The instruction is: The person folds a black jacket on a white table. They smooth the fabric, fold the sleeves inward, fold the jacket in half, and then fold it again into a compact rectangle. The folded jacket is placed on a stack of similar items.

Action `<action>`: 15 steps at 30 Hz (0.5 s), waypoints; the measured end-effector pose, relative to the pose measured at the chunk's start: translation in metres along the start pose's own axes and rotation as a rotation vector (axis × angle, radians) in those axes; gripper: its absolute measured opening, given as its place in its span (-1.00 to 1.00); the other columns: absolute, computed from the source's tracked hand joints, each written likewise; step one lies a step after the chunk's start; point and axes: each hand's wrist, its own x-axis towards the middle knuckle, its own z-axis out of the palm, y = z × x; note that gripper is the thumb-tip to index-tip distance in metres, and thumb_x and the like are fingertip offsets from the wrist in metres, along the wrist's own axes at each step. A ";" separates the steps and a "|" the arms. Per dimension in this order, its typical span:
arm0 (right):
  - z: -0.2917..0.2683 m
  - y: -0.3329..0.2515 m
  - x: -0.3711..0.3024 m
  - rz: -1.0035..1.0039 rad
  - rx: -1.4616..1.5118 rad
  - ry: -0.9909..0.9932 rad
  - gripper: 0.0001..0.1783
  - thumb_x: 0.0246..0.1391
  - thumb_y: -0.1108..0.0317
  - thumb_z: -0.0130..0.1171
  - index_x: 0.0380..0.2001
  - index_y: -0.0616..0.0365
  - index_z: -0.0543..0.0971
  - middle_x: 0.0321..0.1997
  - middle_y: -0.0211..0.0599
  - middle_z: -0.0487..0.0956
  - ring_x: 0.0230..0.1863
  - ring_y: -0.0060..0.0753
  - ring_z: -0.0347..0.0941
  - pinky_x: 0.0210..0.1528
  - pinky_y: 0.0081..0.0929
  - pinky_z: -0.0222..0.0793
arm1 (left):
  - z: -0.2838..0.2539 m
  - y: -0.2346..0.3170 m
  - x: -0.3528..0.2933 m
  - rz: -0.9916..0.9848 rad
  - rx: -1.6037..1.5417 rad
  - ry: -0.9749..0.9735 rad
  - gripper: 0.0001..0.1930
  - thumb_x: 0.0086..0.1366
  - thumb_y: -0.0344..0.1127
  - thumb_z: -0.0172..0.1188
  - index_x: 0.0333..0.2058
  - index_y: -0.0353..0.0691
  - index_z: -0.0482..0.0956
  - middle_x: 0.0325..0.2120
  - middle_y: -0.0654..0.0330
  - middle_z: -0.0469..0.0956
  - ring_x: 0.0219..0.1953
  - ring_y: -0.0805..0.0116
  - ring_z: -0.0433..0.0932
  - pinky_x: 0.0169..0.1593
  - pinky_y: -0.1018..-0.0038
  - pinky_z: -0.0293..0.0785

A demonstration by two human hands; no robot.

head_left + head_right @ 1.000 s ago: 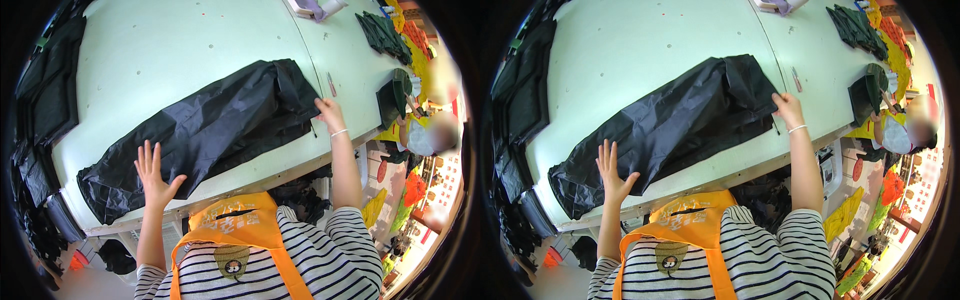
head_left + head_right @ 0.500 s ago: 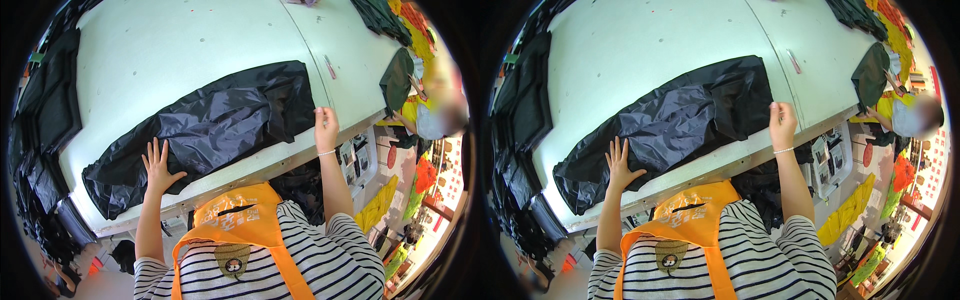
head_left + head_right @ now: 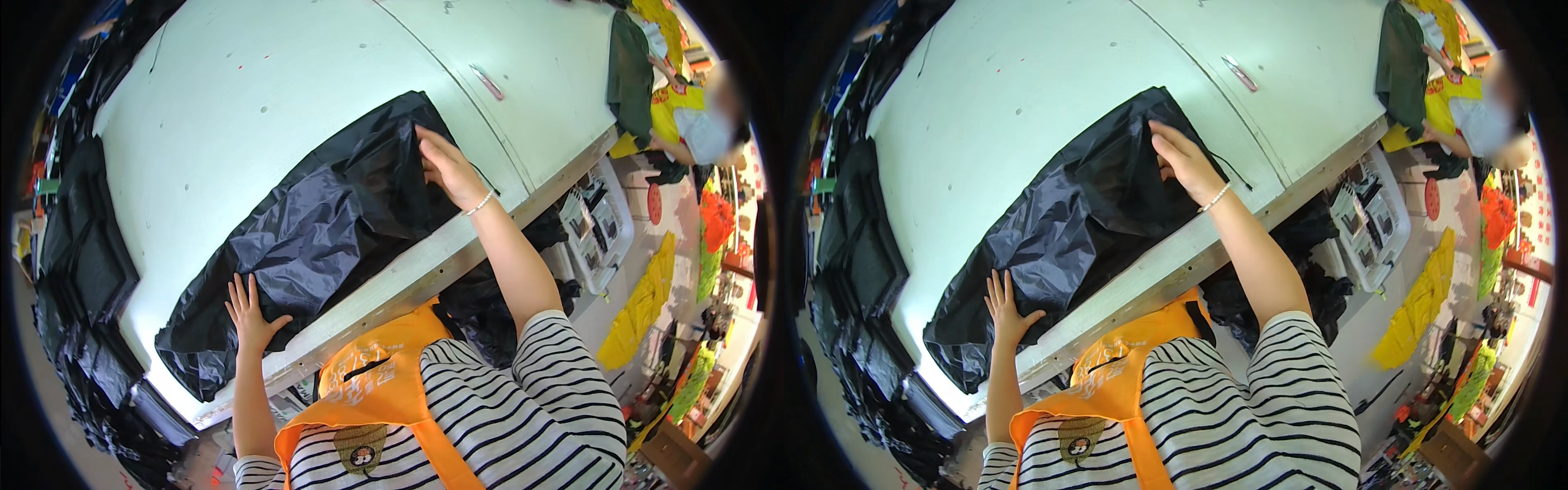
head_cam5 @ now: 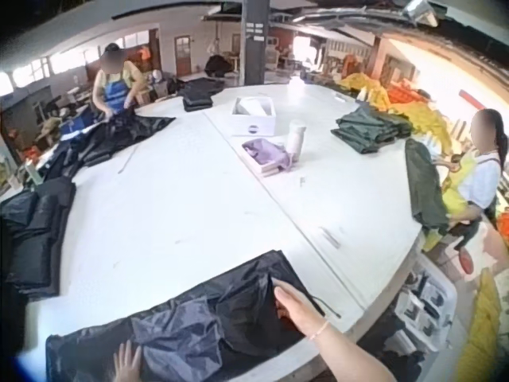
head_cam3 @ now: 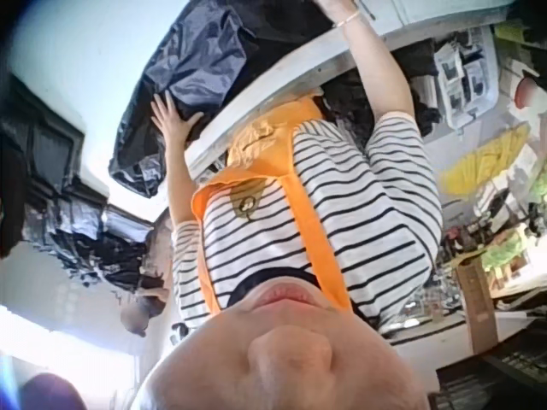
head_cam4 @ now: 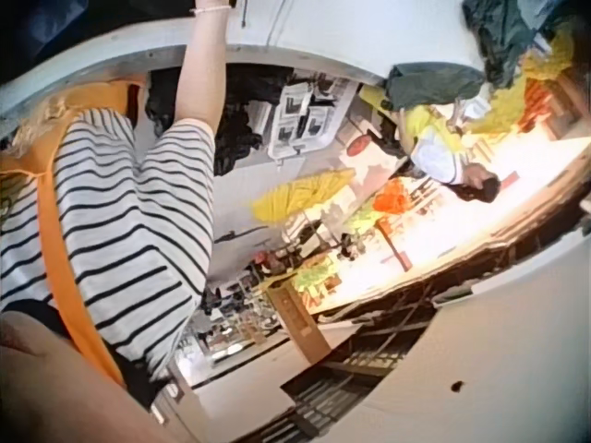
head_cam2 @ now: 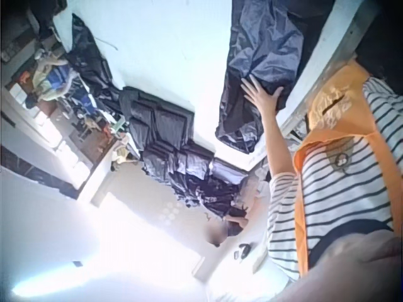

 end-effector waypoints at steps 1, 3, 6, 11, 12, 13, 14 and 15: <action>0.002 0.005 0.000 0.051 -0.010 -0.026 -0.59 0.18 0.06 0.09 -0.21 0.25 0.47 -0.45 -0.58 0.44 -0.49 -0.68 0.30 -0.42 -0.73 0.22 | 0.002 0.000 0.000 -0.002 0.018 0.003 0.24 -0.31 0.13 0.47 0.33 -0.08 -0.05 0.36 -0.01 -0.19 0.38 -0.13 -0.21 0.28 -0.19 -0.14; 0.002 0.007 0.000 -0.206 -0.611 0.010 -0.61 0.15 0.15 0.15 -0.58 0.24 0.41 -0.66 -0.53 0.34 -0.59 -0.61 0.14 -0.53 -0.58 0.11 | 0.004 -0.001 -0.001 -0.013 0.033 -0.016 0.25 -0.32 0.13 0.48 0.34 -0.08 -0.06 0.36 -0.01 -0.19 0.38 -0.12 -0.22 0.28 -0.18 -0.14; -0.012 0.010 0.014 -0.311 -0.457 0.327 -0.81 0.04 0.31 0.24 -0.51 0.20 0.56 -0.72 -0.40 0.38 -0.65 -0.53 0.22 -0.51 -0.52 0.27 | 0.002 0.001 0.001 -0.032 0.050 -0.045 0.28 -0.33 0.11 0.49 0.34 -0.08 -0.09 0.36 -0.01 -0.19 0.38 -0.10 -0.23 0.29 -0.16 -0.13; -0.043 -0.013 0.048 -0.650 -0.929 0.452 -0.77 -0.15 0.36 0.36 -0.36 0.12 0.60 -0.48 -0.34 0.55 -0.52 -0.36 0.45 -0.46 -0.44 0.37 | -0.002 0.005 0.004 -0.038 0.075 -0.063 0.27 -0.32 0.11 0.49 0.34 -0.10 -0.08 0.36 -0.03 -0.18 0.38 -0.13 -0.20 0.28 -0.14 -0.09; -0.045 -0.014 0.054 -0.687 -1.020 0.406 -0.76 -0.18 0.37 0.38 -0.37 0.12 0.60 -0.47 -0.34 0.55 -0.51 -0.32 0.46 -0.46 -0.41 0.38 | -0.002 0.005 0.005 -0.036 0.077 -0.067 0.27 -0.32 0.12 0.49 0.34 -0.11 -0.08 0.36 -0.03 -0.18 0.37 -0.14 -0.20 0.28 -0.14 -0.08; -0.047 -0.013 0.058 -0.619 -1.032 0.386 -0.80 -0.16 0.35 0.35 -0.39 0.11 0.59 -0.47 -0.31 0.55 -0.48 -0.22 0.46 -0.42 -0.34 0.38 | -0.003 0.006 0.006 -0.027 0.077 -0.068 0.26 -0.32 0.12 0.48 0.34 -0.11 -0.07 0.36 -0.04 -0.18 0.37 -0.15 -0.19 0.28 -0.14 -0.08; -0.047 -0.014 0.062 -0.615 -1.024 0.371 -0.82 -0.14 0.35 0.33 -0.40 0.10 0.59 -0.47 -0.30 0.55 -0.46 -0.22 0.46 -0.41 -0.34 0.38 | -0.003 0.006 0.005 -0.023 0.076 -0.069 0.26 -0.32 0.12 0.48 0.33 -0.11 -0.07 0.35 -0.05 -0.17 0.37 -0.15 -0.18 0.28 -0.14 -0.08; -0.050 -0.017 0.064 -0.611 -1.016 0.357 -0.84 -0.12 0.35 0.31 -0.41 0.10 0.59 -0.46 -0.29 0.55 -0.44 -0.22 0.47 -0.40 -0.34 0.37 | -0.003 0.006 0.005 -0.019 0.076 -0.069 0.26 -0.31 0.12 0.48 0.33 -0.12 -0.06 0.35 -0.06 -0.17 0.37 -0.16 -0.18 0.28 -0.13 -0.08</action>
